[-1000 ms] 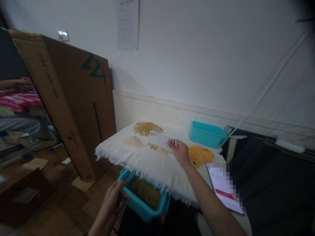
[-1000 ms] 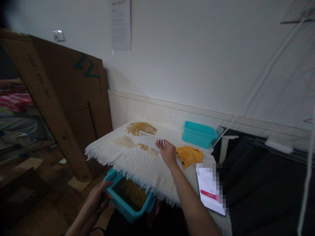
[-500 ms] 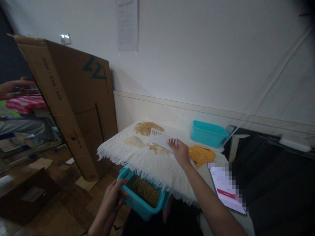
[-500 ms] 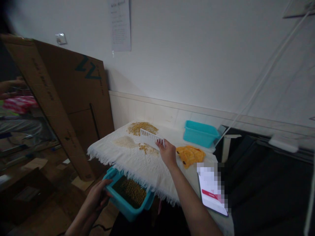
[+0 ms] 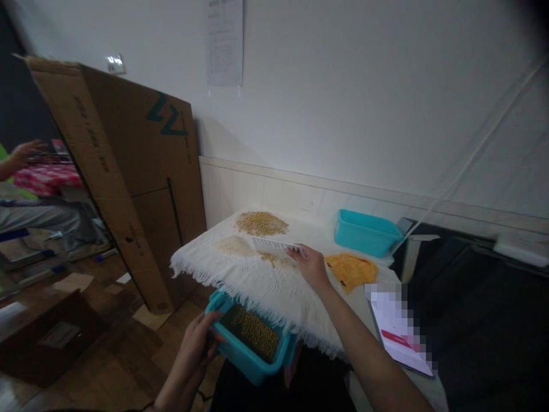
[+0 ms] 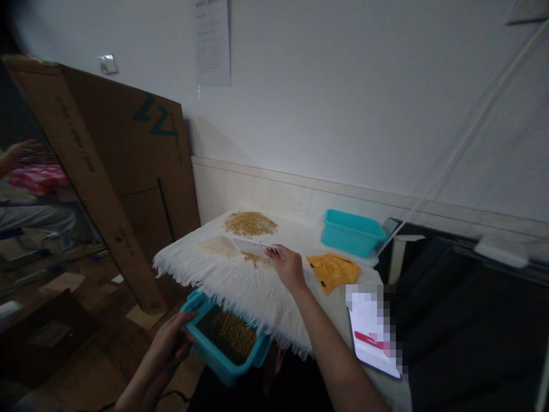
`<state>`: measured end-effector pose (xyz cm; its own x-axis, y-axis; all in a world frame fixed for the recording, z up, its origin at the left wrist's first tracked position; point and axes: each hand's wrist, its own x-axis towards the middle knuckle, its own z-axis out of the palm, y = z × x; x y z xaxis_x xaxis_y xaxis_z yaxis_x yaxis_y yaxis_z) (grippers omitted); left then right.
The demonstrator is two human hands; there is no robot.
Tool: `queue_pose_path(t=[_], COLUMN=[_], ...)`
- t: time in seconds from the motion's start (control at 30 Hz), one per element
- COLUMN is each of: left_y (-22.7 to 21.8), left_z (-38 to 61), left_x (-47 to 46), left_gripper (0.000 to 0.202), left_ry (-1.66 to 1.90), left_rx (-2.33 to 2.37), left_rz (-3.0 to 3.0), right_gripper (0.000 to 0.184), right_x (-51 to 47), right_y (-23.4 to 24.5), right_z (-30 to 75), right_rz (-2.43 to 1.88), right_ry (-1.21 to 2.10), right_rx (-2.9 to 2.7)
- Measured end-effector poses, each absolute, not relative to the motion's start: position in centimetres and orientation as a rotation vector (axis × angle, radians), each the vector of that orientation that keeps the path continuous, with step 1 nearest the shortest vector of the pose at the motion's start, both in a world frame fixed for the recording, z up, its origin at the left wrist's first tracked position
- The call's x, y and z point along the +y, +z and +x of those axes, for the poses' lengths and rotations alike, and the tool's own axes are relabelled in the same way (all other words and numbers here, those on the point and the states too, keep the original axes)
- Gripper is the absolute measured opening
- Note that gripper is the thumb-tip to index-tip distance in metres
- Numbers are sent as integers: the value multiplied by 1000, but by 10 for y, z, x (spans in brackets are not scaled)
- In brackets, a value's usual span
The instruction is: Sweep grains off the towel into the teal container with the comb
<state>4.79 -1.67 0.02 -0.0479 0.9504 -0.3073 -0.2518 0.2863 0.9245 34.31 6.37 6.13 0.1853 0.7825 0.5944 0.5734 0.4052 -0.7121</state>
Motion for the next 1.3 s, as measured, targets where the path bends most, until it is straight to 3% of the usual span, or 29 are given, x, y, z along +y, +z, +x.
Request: queue_pose_path(t=[0.33,1.3], left_y=[0,-1], left_z=[46,47], left_x=[-16,-15], left_gripper=[31,27], left_ry=[1141,1125], left_rx=[1203,1215], left_rz=[790,779], right_gripper=[42,42], right_x=[57,47], right_y=[66,66], right_z=[336,333], right_rz=[-1285,-1340], right_ry=[240,224], right_rx=[-1468,-1391])
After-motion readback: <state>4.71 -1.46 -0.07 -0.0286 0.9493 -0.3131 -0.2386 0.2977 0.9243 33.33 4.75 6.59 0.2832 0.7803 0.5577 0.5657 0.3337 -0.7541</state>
